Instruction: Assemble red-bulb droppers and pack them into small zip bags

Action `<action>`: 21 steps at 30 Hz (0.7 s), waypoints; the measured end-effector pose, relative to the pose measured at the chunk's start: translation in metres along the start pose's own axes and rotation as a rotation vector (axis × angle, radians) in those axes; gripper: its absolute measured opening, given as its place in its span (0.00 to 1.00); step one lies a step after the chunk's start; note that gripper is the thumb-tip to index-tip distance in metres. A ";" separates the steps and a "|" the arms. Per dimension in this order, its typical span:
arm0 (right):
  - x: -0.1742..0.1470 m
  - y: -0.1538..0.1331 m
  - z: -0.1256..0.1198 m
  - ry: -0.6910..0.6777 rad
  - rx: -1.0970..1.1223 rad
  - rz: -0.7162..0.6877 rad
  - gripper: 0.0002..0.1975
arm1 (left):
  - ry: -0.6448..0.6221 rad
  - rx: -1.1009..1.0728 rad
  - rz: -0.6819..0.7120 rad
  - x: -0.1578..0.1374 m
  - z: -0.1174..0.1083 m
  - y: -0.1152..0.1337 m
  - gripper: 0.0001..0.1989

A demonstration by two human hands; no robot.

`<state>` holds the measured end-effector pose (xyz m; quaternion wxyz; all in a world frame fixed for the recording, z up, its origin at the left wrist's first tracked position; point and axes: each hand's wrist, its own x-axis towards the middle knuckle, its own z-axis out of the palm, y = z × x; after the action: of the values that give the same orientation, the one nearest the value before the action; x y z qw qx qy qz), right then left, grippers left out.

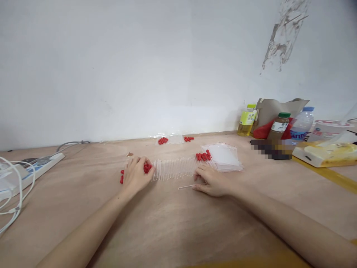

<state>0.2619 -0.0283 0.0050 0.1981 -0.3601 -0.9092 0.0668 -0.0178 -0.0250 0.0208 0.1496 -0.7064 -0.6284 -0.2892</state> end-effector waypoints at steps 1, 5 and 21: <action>0.001 -0.003 0.003 0.023 0.020 0.024 0.12 | -0.030 0.025 -0.010 0.004 0.000 -0.007 0.10; 0.005 -0.009 0.016 0.094 0.047 0.047 0.13 | -0.210 0.057 0.127 0.016 0.006 -0.026 0.13; 0.006 -0.007 0.028 0.100 0.109 0.022 0.03 | -0.074 -0.208 0.236 0.015 0.020 -0.027 0.10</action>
<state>0.2418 -0.0285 -0.0168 0.2619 -0.3615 -0.8892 0.1003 -0.0388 0.0028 0.0100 0.0854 -0.7972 -0.5128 -0.3071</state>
